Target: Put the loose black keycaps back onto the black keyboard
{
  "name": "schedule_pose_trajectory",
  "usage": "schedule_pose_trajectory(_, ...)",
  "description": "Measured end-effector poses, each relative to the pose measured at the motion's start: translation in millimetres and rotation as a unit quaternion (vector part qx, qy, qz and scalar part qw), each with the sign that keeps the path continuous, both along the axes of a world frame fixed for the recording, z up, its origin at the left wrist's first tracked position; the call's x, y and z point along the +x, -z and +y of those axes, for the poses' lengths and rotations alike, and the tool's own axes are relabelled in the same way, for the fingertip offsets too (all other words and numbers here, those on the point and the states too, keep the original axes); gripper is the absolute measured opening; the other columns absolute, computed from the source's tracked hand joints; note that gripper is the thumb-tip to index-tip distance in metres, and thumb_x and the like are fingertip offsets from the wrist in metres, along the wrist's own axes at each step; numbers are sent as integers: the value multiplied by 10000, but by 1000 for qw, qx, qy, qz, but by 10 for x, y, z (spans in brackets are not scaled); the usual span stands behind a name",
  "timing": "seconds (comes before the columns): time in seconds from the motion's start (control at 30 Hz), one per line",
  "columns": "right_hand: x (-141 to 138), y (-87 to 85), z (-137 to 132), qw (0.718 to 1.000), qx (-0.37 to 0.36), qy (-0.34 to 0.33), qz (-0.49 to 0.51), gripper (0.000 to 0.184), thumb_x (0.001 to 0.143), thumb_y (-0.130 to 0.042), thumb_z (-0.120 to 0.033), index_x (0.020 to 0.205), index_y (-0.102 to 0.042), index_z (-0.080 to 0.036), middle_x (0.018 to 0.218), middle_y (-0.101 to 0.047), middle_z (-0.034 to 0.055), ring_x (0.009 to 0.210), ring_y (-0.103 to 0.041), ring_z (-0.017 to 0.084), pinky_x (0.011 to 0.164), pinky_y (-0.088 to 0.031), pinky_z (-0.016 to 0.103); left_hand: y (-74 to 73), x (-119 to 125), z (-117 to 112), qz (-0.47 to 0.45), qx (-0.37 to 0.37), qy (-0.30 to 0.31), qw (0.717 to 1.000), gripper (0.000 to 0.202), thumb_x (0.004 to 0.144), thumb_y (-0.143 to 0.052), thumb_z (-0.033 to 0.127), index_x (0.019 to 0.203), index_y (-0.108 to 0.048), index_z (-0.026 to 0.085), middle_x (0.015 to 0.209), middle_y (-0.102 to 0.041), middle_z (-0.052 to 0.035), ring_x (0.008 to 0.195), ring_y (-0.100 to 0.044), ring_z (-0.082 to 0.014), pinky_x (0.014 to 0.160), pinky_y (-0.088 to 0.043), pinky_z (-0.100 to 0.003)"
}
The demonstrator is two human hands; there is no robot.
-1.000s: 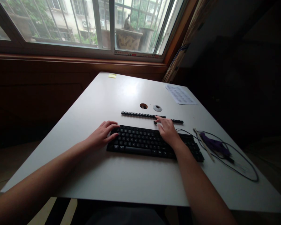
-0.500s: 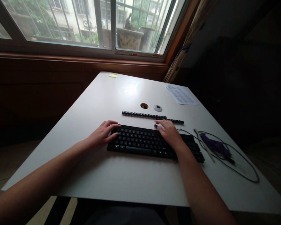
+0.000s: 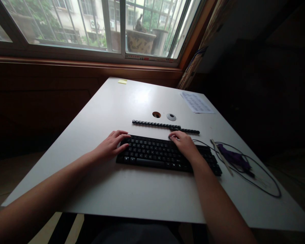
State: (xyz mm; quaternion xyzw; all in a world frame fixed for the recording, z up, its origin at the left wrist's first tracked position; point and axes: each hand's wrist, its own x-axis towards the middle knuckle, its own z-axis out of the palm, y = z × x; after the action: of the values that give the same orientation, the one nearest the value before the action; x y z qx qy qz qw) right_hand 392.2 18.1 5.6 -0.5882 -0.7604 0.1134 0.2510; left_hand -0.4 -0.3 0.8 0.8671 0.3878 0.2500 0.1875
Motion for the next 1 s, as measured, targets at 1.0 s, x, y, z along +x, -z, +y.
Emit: schedule_pose_trajectory(1.0,-8,-470,-298,978,-175,-77,79,178,824,-692,-389,930,-741,-254,989,-760,29,958,-687,247,882,-508,379,-26,8,-7,3,-6,-6,1000,336,1023,-511,405,1328,-550,269,1382,-519,-88,1269,-487,-281,1117,-421,-527)
